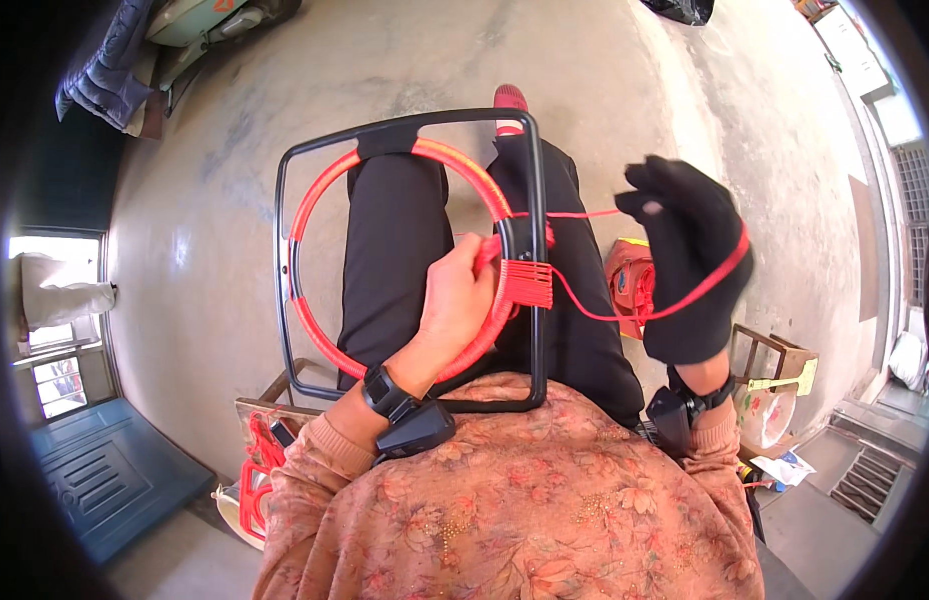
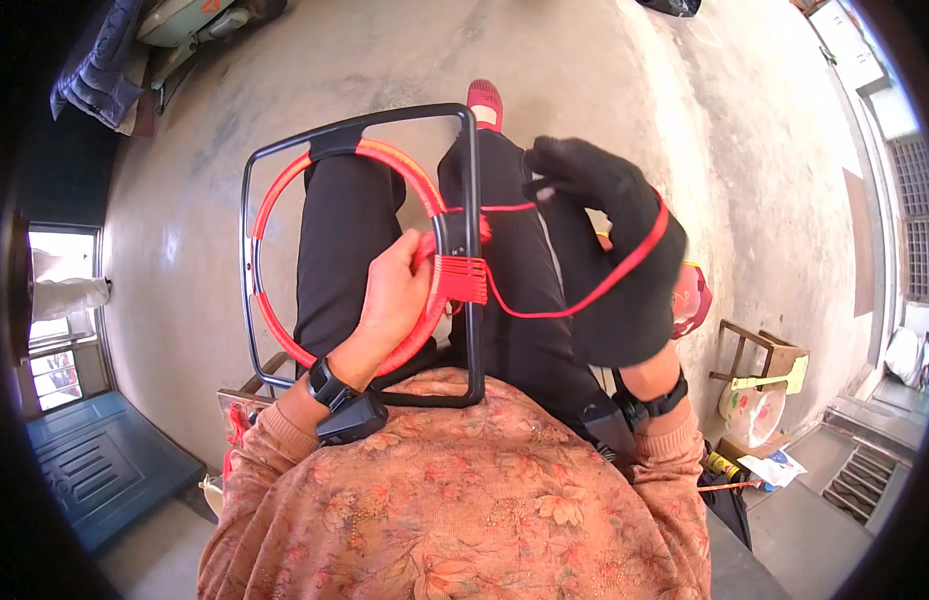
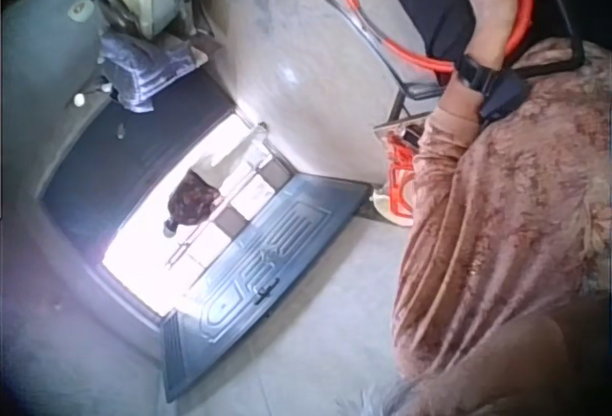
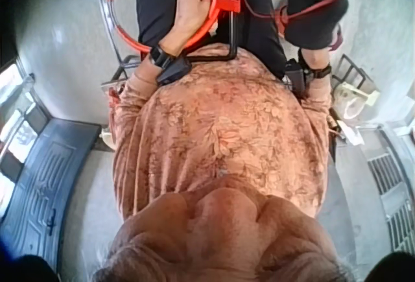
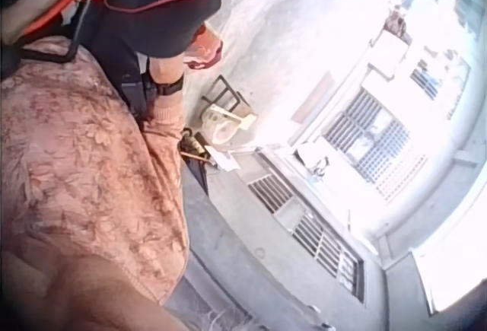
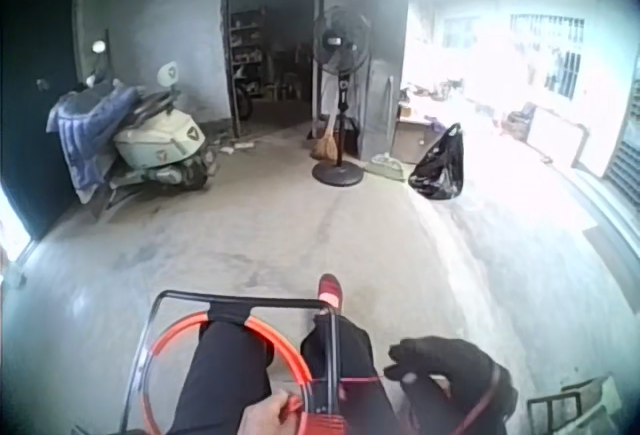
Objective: The person is winding a red rope around a red circular frame.
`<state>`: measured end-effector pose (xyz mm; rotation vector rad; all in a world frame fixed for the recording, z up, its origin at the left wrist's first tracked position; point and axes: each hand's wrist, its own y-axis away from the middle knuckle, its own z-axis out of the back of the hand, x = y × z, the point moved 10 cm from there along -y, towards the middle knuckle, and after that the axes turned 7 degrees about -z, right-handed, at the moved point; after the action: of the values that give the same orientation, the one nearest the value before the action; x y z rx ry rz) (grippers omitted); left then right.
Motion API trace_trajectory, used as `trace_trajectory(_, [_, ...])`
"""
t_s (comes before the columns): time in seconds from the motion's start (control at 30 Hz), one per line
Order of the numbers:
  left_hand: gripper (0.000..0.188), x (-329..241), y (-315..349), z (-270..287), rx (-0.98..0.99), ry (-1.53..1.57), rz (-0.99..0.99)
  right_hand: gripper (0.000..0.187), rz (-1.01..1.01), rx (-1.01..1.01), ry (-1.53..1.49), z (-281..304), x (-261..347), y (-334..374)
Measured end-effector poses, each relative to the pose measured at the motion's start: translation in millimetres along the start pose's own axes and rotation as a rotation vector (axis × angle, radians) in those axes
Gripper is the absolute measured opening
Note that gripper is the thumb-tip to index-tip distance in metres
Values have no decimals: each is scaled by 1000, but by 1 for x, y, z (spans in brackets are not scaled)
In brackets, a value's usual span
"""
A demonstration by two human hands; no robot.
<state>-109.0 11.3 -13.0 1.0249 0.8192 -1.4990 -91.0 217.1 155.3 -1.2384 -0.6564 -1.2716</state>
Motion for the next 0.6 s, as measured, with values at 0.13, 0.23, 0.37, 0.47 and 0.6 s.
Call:
trace_trajectory(0.13, [18,14,8,15,-210,683,93,30,-348,116,-232,-28,-59,-15])
trace_trajectory(0.23, [16,-10,19,39,-337,755,14,30,-142,235,28,-57,-34,-5])
trace_trajectory(0.37, [8,-62,28,56,-305,72,-410,26,85,299,131,-97,-22,13])
trace_trajectory(0.47, [24,-85,24,45,-225,-69,-526,21,27,332,-152,-114,-21,20])
trace_trajectory(0.6, [28,-60,28,67,-443,280,-357,15,-318,148,-469,-74,-57,5])
